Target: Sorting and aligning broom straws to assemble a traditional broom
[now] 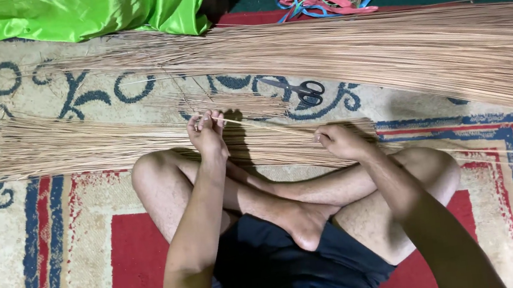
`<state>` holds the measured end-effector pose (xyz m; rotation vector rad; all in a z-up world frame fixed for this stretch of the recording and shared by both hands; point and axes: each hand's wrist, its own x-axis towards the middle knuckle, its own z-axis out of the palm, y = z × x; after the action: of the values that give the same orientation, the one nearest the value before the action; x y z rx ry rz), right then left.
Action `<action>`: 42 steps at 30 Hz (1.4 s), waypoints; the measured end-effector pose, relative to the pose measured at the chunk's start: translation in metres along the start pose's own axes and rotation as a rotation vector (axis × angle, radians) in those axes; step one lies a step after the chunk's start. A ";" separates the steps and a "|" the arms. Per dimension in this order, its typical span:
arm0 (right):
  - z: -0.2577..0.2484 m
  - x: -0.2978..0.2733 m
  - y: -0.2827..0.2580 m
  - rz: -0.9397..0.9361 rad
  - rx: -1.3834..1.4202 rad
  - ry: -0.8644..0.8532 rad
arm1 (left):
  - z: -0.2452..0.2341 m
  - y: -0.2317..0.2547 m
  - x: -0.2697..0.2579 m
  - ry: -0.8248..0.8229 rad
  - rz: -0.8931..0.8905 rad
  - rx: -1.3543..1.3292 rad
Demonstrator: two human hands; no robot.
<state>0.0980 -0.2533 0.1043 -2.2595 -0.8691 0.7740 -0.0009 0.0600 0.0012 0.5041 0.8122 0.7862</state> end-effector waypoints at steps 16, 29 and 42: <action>0.036 0.018 -0.057 -0.164 -0.132 0.096 | 0.053 0.012 -0.123 -1.094 0.967 2.087; -0.024 -0.029 0.033 -0.049 -0.165 0.002 | -0.009 0.079 0.002 -1.090 0.919 2.261; 0.019 -0.004 -0.059 -0.164 -0.080 0.026 | 0.062 0.014 -0.139 -1.294 1.046 2.134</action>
<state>0.0600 -0.2139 0.1340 -2.2286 -1.0750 0.6446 -0.0185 -0.0468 0.1093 3.0589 -0.3181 -0.0500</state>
